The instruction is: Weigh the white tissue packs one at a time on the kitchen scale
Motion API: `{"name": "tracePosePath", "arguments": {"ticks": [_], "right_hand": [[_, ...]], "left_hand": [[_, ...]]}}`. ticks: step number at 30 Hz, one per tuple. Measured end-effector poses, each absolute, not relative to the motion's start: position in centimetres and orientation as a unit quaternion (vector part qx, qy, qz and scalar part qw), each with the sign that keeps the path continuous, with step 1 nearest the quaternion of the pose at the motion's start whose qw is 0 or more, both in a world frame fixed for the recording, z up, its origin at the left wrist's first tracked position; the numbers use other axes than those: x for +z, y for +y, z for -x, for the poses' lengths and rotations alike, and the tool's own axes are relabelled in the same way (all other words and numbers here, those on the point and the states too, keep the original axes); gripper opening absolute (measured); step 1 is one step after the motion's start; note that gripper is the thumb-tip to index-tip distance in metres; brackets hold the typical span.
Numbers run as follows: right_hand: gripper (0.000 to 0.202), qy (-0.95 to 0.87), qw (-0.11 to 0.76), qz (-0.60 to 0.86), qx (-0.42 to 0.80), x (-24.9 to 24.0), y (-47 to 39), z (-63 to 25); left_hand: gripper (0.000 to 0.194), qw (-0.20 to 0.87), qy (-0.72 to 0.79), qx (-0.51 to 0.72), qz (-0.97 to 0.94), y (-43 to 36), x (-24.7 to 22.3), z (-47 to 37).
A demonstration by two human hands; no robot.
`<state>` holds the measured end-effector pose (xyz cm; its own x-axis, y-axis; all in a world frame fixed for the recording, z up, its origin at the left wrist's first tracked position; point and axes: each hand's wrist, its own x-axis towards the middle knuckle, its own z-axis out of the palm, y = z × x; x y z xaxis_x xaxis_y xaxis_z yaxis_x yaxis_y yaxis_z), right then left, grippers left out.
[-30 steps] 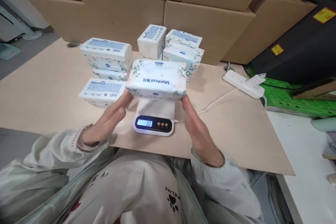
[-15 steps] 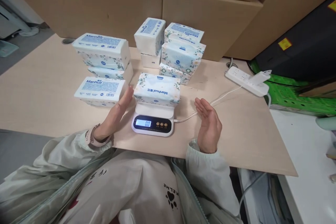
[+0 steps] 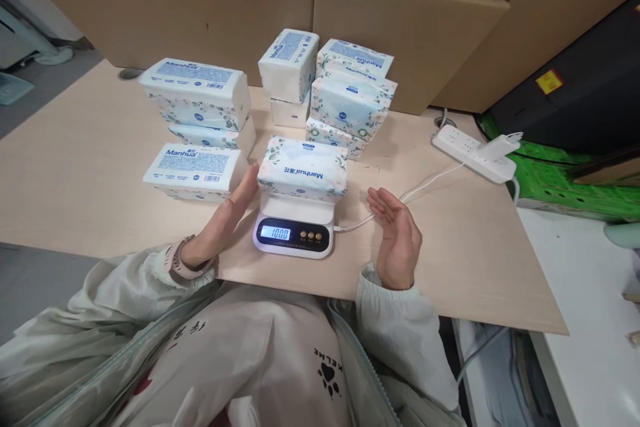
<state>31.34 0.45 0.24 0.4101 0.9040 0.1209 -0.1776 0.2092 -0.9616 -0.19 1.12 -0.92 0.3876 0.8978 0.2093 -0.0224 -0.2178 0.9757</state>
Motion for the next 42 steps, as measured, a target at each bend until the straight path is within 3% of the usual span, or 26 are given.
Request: {"name": "tracePosePath", "arguments": {"ticks": [17,36,42], "right_hand": [[0.044,-0.394,0.673,0.475,0.409,0.2,0.2,-31.4],[0.063,-0.536,0.523,0.445,0.49,-1.5,0.7,-31.1],[0.08,-0.545,0.498,0.414,0.532,-0.7,0.9,-29.5]], "left_hand": [[0.068,0.537,0.317,0.45,-0.639,1.4,-1.4,0.0],[0.071,0.544,0.321,0.444,-0.635,2.1,-0.5,-0.4],[0.077,0.546,0.33,0.433,-0.637,1.8,1.6,-1.4]]}}
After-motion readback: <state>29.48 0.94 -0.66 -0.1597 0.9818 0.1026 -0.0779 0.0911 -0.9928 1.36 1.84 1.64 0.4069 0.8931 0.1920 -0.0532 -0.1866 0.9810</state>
